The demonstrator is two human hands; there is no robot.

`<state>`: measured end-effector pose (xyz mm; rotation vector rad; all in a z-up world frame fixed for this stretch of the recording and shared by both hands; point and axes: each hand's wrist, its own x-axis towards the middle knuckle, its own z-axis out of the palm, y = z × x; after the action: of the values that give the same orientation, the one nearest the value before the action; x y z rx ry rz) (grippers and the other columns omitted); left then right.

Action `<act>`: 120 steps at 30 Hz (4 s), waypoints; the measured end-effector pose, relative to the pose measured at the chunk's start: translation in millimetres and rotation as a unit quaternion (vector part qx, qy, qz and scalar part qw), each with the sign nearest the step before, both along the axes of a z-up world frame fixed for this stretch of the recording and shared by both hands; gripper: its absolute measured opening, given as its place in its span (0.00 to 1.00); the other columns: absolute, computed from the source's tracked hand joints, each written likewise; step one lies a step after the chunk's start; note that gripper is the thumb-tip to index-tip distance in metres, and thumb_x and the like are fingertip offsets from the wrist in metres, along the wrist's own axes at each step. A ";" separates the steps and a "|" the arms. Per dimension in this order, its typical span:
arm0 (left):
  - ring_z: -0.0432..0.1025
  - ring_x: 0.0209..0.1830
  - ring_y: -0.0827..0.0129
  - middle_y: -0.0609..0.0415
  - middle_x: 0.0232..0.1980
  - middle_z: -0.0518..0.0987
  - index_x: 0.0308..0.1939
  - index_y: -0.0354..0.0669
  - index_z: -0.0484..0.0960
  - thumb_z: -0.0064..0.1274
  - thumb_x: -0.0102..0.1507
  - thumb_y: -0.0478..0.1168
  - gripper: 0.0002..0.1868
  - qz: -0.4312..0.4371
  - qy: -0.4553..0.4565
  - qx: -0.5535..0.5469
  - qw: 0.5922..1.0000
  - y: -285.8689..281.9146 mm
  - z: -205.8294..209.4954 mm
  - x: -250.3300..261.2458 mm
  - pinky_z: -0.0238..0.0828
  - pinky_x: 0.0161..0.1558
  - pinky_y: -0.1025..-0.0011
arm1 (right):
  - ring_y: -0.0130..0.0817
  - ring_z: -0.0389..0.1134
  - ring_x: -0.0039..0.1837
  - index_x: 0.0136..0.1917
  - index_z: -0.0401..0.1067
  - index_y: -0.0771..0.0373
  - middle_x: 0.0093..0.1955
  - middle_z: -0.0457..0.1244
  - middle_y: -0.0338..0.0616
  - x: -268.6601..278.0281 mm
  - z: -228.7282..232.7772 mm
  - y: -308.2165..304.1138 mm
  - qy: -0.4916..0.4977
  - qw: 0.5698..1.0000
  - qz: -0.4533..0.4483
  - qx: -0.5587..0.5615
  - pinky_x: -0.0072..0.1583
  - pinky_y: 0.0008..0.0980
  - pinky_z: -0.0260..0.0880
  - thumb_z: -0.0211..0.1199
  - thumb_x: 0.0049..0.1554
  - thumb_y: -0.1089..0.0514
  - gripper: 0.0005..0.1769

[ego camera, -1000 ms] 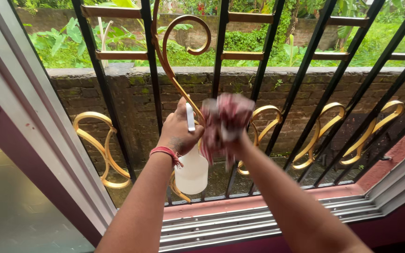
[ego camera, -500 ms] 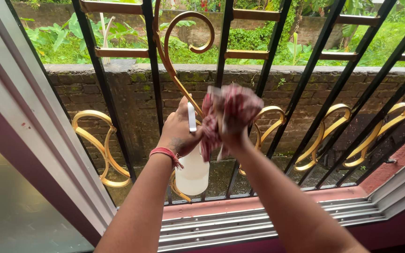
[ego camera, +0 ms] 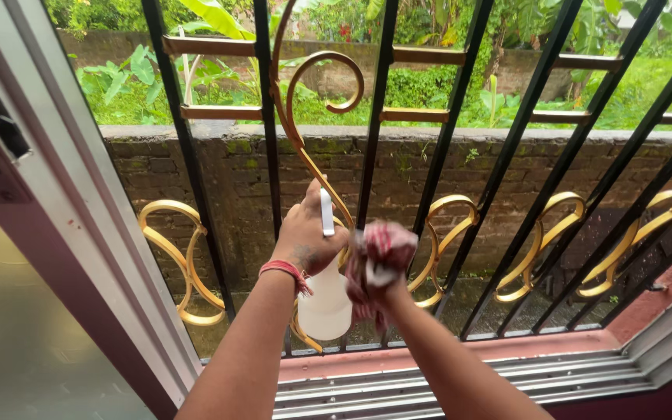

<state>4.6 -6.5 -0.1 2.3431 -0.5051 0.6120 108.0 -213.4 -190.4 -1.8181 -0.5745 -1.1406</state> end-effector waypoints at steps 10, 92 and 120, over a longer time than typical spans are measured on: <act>0.71 0.53 0.45 0.45 0.54 0.79 0.76 0.41 0.43 0.57 0.58 0.51 0.51 0.010 0.023 -0.034 0.999 -1.3 2.8 -6.2 0.65 0.59 0.54 | 0.33 0.57 0.46 0.49 0.64 0.57 0.47 0.57 0.39 -17.1 234.7 19.9 -0.187 0.979 -0.078 -0.028 0.48 0.34 0.64 0.65 0.60 0.57 0.11; 0.48 0.81 0.56 0.45 0.82 0.52 0.81 0.48 0.48 0.37 0.55 0.82 0.61 -0.111 0.311 -0.369 0.869 -3.6 33.3 37.8 0.45 0.74 0.57 | 0.44 0.66 0.62 0.67 0.60 0.61 0.62 0.62 0.50 -115.2 170.3 31.4 0.235 0.964 0.114 -0.037 0.63 0.38 0.67 0.60 0.60 0.55 0.24; 0.69 0.44 0.71 0.55 0.45 0.78 0.58 0.43 0.75 0.48 0.65 0.48 0.21 -0.171 0.258 -0.331 0.891 -5.8 19.5 67.2 0.68 0.50 0.69 | 0.34 0.66 0.52 0.66 0.55 0.60 0.55 0.60 0.47 -102.8 149.2 57.5 0.198 0.899 0.161 0.355 0.52 0.33 0.72 0.54 0.66 0.50 0.20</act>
<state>71.7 -12.3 19.4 1.6102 -0.3665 -0.0333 5.2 -155.9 -41.1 -1.2009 -0.1635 -0.6039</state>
